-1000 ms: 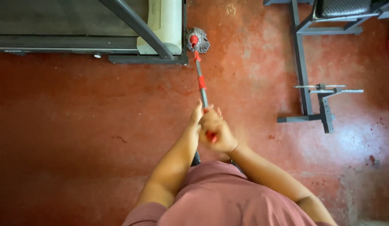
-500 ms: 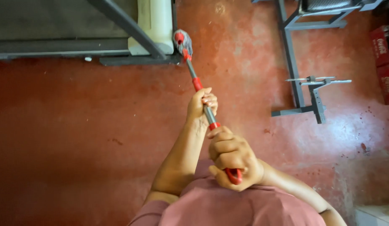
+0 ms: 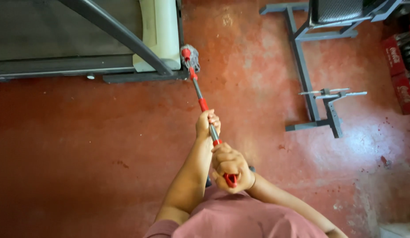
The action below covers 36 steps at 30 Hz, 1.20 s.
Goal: Mopping the floor in a gym area near fitness equipment.
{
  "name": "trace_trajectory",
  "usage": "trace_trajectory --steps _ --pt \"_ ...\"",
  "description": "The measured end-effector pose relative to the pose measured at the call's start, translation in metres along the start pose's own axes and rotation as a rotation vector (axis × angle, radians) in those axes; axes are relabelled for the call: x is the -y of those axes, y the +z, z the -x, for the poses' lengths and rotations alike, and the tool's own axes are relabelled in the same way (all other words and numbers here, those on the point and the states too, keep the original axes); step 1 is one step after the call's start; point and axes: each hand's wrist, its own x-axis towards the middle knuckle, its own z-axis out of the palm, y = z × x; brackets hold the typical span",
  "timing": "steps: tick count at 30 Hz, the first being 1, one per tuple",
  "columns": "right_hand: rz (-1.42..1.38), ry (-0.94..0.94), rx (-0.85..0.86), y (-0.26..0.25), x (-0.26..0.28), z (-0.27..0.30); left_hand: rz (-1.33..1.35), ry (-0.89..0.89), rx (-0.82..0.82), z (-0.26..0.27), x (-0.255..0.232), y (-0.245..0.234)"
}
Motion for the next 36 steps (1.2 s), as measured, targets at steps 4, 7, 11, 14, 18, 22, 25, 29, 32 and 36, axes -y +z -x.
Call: trace_trajectory --steps 4,7,11,14,18,22,25,29,32,36 --pt "-0.019 -0.004 0.005 -0.003 -0.019 -0.008 -0.044 0.039 0.023 -0.029 -0.008 -0.003" --pt "0.011 -0.020 0.000 -0.004 -0.035 -0.017 -0.032 0.042 -0.017 -0.044 -0.018 0.003" --pt "0.021 -0.024 0.007 -0.013 -0.070 -0.020 -0.074 0.063 -0.041 -0.068 -0.030 0.018" --pt "0.012 -0.016 0.030 -0.031 -0.103 -0.031 -0.053 0.067 0.008 -0.102 -0.041 0.036" --pt "-0.022 -0.041 0.062 -0.059 -0.149 -0.069 0.000 0.058 0.062 -0.168 -0.060 0.050" --pt "-0.032 -0.086 0.113 -0.087 -0.223 -0.103 0.036 0.035 0.129 -0.248 -0.094 0.071" --pt "-0.059 -0.088 0.150 -0.122 -0.272 -0.141 0.084 0.015 0.172 -0.302 -0.115 0.109" --pt "-0.109 -0.076 0.210 -0.175 -0.339 -0.193 0.102 0.017 0.211 -0.387 -0.142 0.160" --pt "-0.129 -0.076 0.242 -0.206 -0.357 -0.244 0.143 0.001 0.258 -0.431 -0.157 0.192" --pt "-0.141 -0.077 0.265 -0.217 -0.365 -0.250 0.186 0.001 0.303 -0.416 -0.158 0.216"
